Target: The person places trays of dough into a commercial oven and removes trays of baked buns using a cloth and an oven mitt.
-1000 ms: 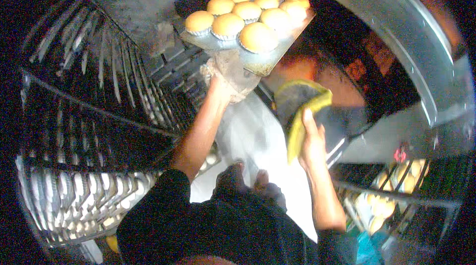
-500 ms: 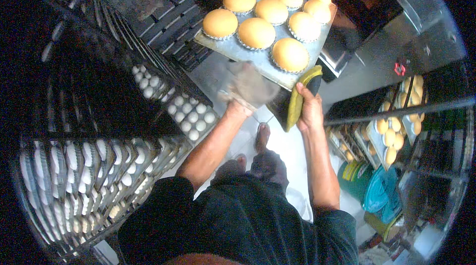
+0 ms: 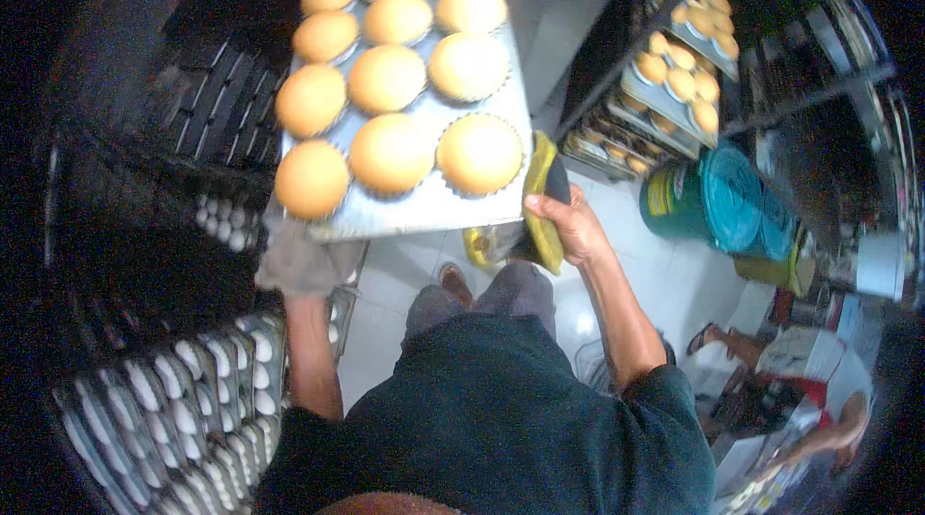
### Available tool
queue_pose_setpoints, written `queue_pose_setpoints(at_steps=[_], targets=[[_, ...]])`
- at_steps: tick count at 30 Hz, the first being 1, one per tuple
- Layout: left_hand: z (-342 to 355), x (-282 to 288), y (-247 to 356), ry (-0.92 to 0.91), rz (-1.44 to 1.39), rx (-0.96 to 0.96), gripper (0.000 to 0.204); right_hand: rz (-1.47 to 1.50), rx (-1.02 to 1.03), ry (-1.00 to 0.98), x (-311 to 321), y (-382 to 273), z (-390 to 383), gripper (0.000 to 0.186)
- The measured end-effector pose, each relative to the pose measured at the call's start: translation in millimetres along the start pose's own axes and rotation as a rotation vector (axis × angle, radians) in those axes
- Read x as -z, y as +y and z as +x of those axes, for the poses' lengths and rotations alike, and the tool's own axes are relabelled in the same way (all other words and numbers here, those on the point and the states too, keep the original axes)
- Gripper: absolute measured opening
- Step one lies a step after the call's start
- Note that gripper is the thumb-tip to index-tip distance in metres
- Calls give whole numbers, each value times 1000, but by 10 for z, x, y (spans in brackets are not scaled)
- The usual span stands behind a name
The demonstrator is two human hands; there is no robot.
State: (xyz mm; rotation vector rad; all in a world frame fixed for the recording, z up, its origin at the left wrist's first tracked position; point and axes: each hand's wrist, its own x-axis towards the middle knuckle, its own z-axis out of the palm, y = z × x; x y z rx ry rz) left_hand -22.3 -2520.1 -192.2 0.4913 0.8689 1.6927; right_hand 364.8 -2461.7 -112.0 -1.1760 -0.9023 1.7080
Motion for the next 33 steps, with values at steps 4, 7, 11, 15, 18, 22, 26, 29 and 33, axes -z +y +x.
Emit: queue_pose_setpoints(at_steps=[4, 7, 11, 15, 18, 22, 26, 29, 33], targets=[[-661, 244, -148, -39, -1, 183, 28, -28, -53, 71, 315, 131, -617, 57], [-996, 327, -318, -87, 8, 330, 27, 12, -28, 183, 529, 217, -1045, 66], [-1159, 116, -758, -206, 21, 544, 25, 91, -16, 360, 1036, 289, -1609, 72], [-1166, -430, -1445, -428, 65, 712, 23, 51, -14, 596, 1594, 242, -2176, 68], [-1155, -918, -1892, -700, 226, 630, 20, 83, -50, 698, 2075, 269, -2573, 60], [-1056, -1621, -2372, -960, 405, 345, 19, 97, -78, 815, 2726, 327, -2854, 53], [-1000, -2024, -2858, -625, -151, 900, 24, 4, -46, 820, 3303, 196, -2754, 50], [-878, -2216, -3051, -501, -429, 1054, 31, -3, 5, 763, 3582, 181, -2512, 36], [-757, -2424, -3308, -617, -98, 847, 33, 100, -51, 767, 4078, 219, -2218, 57]])
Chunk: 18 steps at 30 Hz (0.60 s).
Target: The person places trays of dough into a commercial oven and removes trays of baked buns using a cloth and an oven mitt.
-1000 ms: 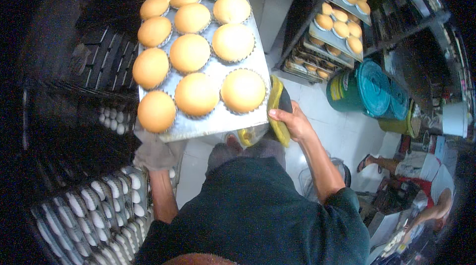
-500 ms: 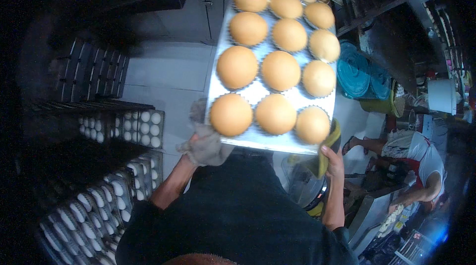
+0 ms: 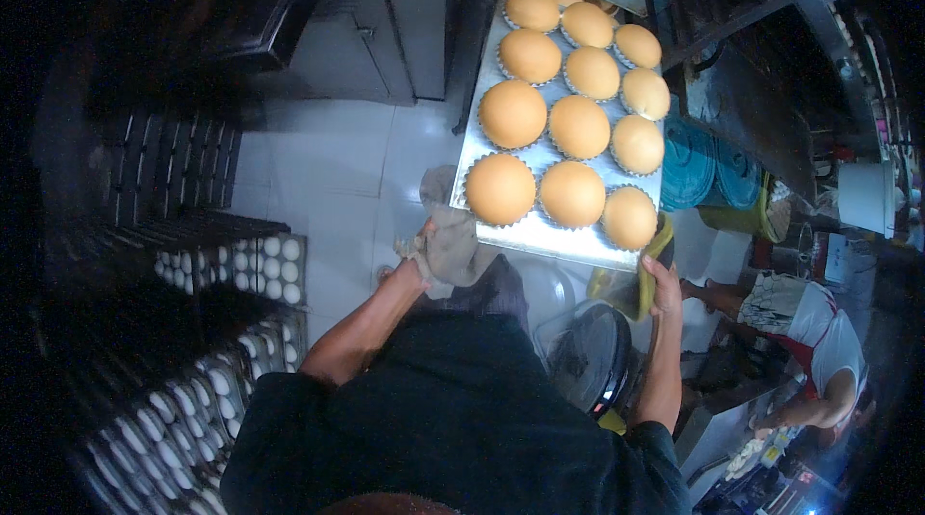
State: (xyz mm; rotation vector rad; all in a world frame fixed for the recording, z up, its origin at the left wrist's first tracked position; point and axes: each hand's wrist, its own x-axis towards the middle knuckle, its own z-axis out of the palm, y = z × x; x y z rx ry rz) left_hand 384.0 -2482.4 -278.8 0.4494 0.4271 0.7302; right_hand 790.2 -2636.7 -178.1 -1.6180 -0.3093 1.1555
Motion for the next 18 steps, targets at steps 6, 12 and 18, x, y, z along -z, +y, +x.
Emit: queue_pose_setpoints(at_steps=[6, 12, 18], targets=[[502, -169, -115, 285, -228, 248, 33, 109, -31, -98, 128, 36, 631, 57], [1290, 237, -680, 59, 608, -141, 42, 184, -64, 43, 253, 53, 1154, 59], [2397, 66, -564, -68, 637, -217, 38, 307, -200, 30, 383, 200, 1807, 53]])
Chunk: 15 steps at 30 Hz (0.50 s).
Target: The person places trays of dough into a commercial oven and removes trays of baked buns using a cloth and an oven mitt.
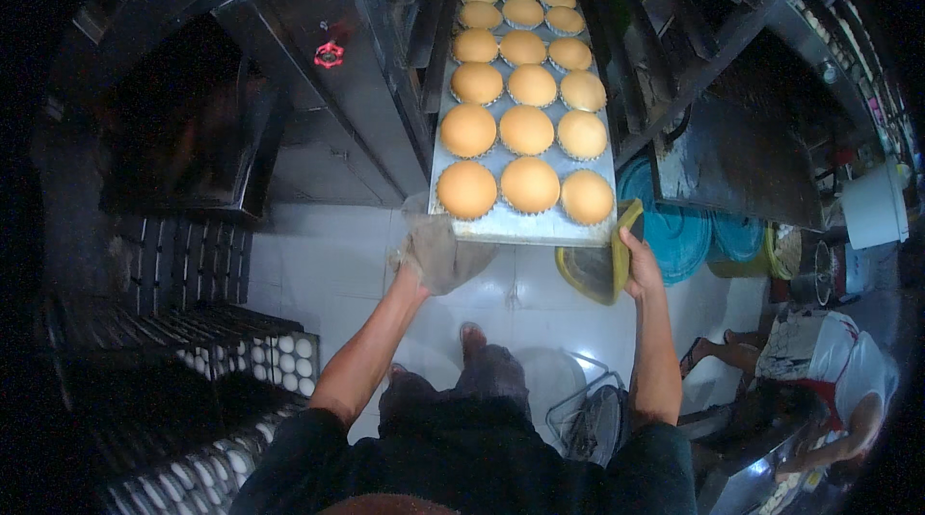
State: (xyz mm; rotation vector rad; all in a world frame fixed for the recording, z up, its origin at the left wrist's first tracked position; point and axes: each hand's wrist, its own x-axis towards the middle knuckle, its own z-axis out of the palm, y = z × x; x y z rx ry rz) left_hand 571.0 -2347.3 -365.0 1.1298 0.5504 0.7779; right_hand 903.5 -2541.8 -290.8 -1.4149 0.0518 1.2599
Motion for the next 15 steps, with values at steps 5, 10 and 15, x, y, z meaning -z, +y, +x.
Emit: queue_pose_setpoints(at_steps=[5, 10, 15], targets=[[758, 174, 178, -140, -605, 505, 38, 93, -56, 111, -344, 100, -186, 52], [1468, 167, 5, 110, -1254, 608, 44, -49, -201, 109, -370, 293, -438, 63], [658, 513, 48, 216, -1274, 558, 35, -181, -249, -134, -888, 708, -472, 70]])
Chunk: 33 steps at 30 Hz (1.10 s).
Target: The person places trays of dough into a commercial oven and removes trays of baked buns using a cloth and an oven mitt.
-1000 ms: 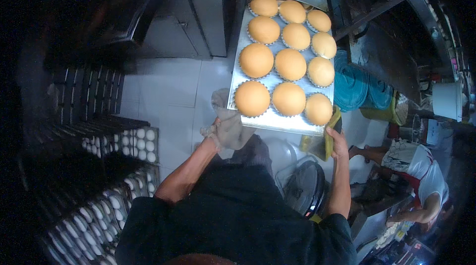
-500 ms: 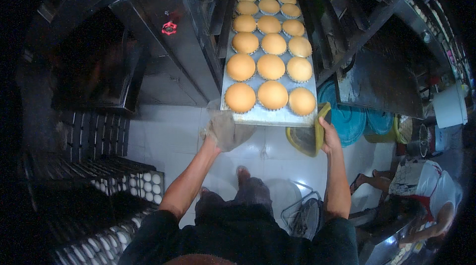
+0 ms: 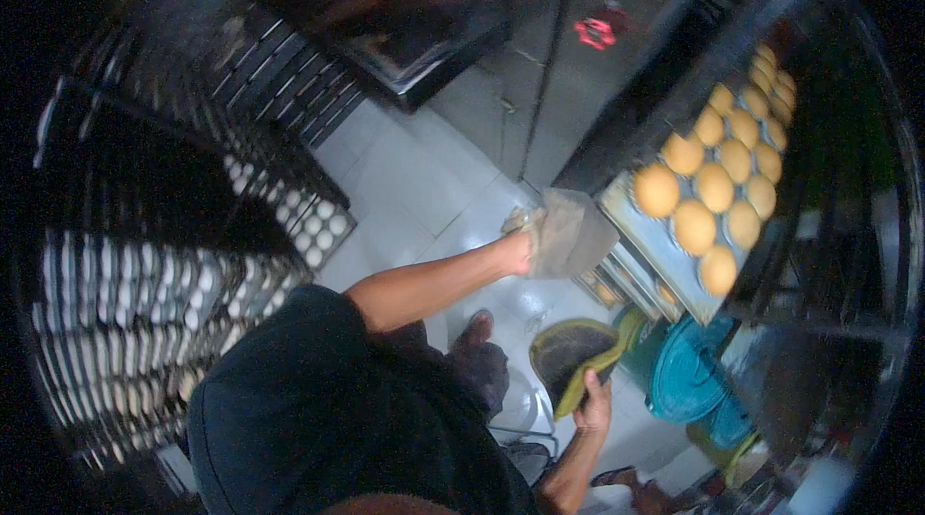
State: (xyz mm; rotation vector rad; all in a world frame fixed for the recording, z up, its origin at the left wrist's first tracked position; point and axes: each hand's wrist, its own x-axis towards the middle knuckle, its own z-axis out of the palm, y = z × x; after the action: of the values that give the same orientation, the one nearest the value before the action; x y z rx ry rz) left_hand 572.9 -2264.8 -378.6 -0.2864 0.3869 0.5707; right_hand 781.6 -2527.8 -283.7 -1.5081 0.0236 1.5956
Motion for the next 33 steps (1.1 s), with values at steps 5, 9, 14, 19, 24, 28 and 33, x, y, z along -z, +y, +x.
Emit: queue_pose_setpoints(at_steps=[5, 9, 14, 19, 24, 28, 33], targets=[[-1426, 639, 339, 43, -35, -147, 29, -710, 549, -8, -1773, -380, 43, 59], [-2798, 843, 530, 82, -14, -354, 25, -1011, 1225, -191, -3436, -833, 471, 49], [-3900, 1836, 650, 297, -60, -558, 34, -1785, 1676, -339, -5394, -437, 926, 82], [-4848, 2836, 545, 277, -244, -783, 41, -1939, 1525, -434, -5960, -292, 1309, 83], [-5686, 3158, 351, -29, -345, -1167, 48, -1190, 1378, -628, -6358, 1158, 522, 34], [-5321, 5103, 121, 914, 317, -1321, 52, -1289, 533, -1118, -6379, 3226, 1737, 23], [-4872, 7156, -297, 1032, -582, -1123, 58, -1338, 54, -1086, -6294, 5804, 3964, 26]])
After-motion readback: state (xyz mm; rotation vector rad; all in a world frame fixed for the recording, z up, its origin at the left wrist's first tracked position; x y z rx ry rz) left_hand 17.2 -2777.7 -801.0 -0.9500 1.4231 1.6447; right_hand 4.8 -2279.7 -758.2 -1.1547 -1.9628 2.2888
